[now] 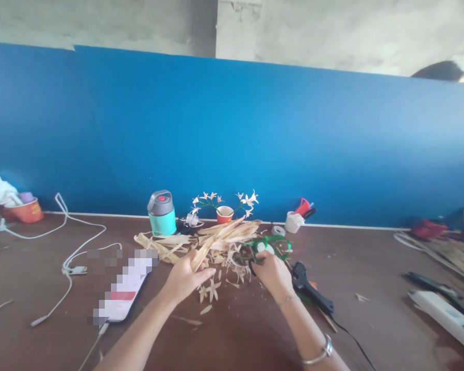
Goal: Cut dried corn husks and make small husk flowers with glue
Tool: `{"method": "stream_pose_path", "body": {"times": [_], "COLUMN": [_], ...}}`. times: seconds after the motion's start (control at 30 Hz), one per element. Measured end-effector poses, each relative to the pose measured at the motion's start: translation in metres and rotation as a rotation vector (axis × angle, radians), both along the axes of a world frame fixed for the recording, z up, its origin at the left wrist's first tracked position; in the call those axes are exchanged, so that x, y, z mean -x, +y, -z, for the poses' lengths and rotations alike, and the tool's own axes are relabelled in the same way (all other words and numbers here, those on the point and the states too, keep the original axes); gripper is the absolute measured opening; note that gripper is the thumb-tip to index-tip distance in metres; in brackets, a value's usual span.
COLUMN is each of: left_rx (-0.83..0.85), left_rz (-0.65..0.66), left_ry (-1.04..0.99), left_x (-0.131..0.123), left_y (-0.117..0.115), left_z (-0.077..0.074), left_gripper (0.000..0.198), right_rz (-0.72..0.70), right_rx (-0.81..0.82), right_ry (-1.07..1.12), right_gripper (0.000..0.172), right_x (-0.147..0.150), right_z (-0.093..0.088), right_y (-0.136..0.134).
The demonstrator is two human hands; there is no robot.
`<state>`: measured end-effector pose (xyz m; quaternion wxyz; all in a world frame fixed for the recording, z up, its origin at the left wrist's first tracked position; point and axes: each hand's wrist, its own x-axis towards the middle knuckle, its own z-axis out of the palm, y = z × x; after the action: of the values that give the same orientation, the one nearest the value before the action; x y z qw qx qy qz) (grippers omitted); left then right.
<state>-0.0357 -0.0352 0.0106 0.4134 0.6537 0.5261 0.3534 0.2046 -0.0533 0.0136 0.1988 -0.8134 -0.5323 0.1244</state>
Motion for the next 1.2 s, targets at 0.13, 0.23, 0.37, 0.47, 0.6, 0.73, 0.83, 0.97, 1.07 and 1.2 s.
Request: {"method": "stream_pose_path", "body": {"times": [0.13, 0.23, 0.37, 0.47, 0.6, 0.73, 0.83, 0.97, 1.07, 1.2], "left_rx": [0.007, -0.056, -0.080, -0.073, -0.043, -0.051, -0.069, -0.048, -0.020, 0.075], "left_rz": [0.194, 0.251, 0.232, 0.169, 0.080, -0.006, -0.085, -0.154, -0.195, -0.185], "left_ry": [0.188, 0.341, 0.373, 0.325, 0.269, 0.213, 0.083, -0.199, -0.376, -0.587], "left_x": [-0.002, -0.004, -0.004, -0.002, 0.004, 0.005, 0.004, 0.005, 0.008, 0.008], "left_y": [-0.004, -0.006, -0.005, -0.002, 0.003, 0.008, 0.010, 0.010, 0.010, 0.010], "left_z": [0.002, 0.006, 0.007, 0.005, 0.007, 0.013, 0.012, 0.003, 0.001, 0.004], "left_gripper": [0.029, 0.021, 0.015, 0.021, 0.028, 0.023, 0.021, 0.031, 0.040, 0.043], "right_rz": [-0.002, 0.005, 0.015, 0.082, 0.074, 0.041, -0.009, -0.021, -0.014, -0.008], "right_rx": [-0.020, -0.048, -0.092, -0.030, 0.014, -0.009, -0.072, -0.085, -0.062, -0.114], "right_ry": [0.093, 0.298, 0.780, 1.135, 1.343, 1.201, 1.011, 0.947, 0.986, 1.002], "right_gripper": [0.031, 0.031, 0.031, 0.031, 0.029, 0.032, 0.029, 0.028, 0.029, 0.030], "right_x": [-0.002, -0.001, 0.005, 0.011, 0.013, 0.011, 0.008, 0.002, -0.004, -0.008], "right_z": [-0.003, -0.003, -0.005, -0.008, -0.010, -0.010, -0.010, -0.011, -0.014, -0.016], "right_y": [-0.001, -0.001, -0.002, -0.002, -0.002, -0.005, -0.006, -0.006, -0.005, -0.004]}}
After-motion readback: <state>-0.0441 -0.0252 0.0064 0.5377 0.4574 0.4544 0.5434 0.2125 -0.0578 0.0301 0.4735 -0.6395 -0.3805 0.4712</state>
